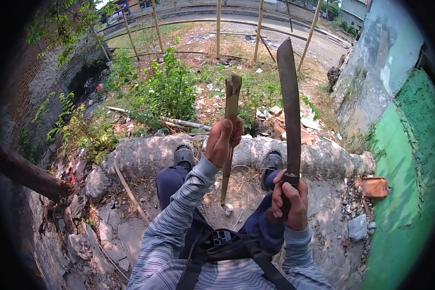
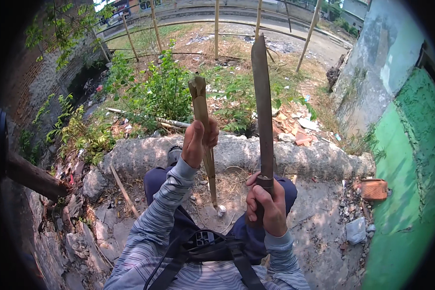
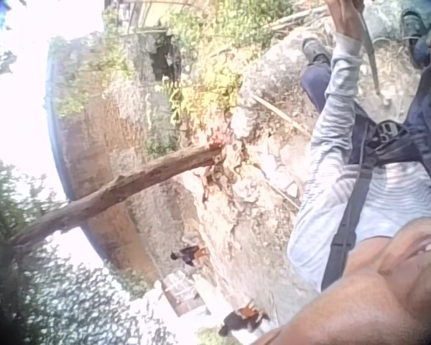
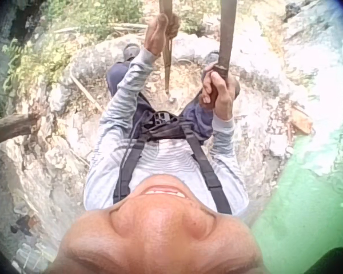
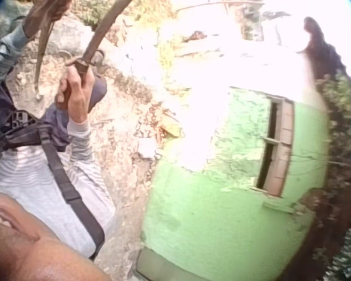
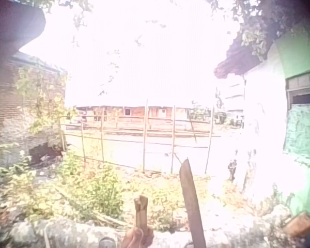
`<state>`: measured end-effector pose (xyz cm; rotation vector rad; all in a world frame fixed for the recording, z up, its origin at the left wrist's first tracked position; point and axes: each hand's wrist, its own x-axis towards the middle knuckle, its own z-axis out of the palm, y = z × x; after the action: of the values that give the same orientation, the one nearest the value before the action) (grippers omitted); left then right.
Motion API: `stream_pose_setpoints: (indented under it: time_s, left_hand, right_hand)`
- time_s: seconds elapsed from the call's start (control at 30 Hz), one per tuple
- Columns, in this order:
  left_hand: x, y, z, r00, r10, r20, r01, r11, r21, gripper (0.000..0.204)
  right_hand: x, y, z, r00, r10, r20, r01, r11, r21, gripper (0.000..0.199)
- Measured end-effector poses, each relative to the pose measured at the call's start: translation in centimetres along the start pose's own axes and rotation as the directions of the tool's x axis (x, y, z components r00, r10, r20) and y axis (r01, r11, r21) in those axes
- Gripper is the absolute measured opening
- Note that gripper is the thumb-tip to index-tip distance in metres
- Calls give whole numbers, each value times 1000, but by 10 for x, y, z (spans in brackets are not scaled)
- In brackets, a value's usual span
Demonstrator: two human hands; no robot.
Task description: The person scrapes a thin bamboo stick with a knife, bends the stick by hand, and then trims and shapes another bamboo piece using the knife.
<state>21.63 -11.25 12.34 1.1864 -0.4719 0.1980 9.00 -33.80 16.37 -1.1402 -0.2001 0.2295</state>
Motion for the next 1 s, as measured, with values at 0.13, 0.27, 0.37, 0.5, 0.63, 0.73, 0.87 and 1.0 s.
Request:
stream_pose_setpoints:
  time_s: [0.13,0.27,0.37,0.5,0.63,0.73,0.87,1.0]
  left_hand:
    - [6,-7,2,999,-35,31,36,998,-44,65]
    - [9,-13,10,998,-49,27,50,997,-51,66]
    - [12,-17,11,999,-44,24,45,998,-44,66]
    - [16,-17,12,998,-56,9,56,996,-63,66]
    - [18,-19,8,997,-46,63,54,988,-144,58]
    - [15,-18,13,998,-59,-8,58,991,-121,59]
    - [14,-16,10,998,-56,-16,54,991,-122,59]
    - [16,-15,6,996,-83,-16,82,995,-54,67]
  right_hand:
    - [-1,-6,9,999,6,51,-4,999,-40,27]
    - [-4,-17,21,996,12,84,-9,999,-41,32]
    - [-2,-23,26,995,25,98,-20,999,-50,33]
    - [-1,-31,32,994,14,112,-7,998,-68,33]
    - [4,-38,37,986,50,159,-37,996,-81,30]
    - [6,-38,41,982,87,168,-69,991,-112,29]
    - [6,-38,44,981,85,172,-65,990,-123,29]
    - [6,-39,45,984,80,160,-61,991,-122,29]
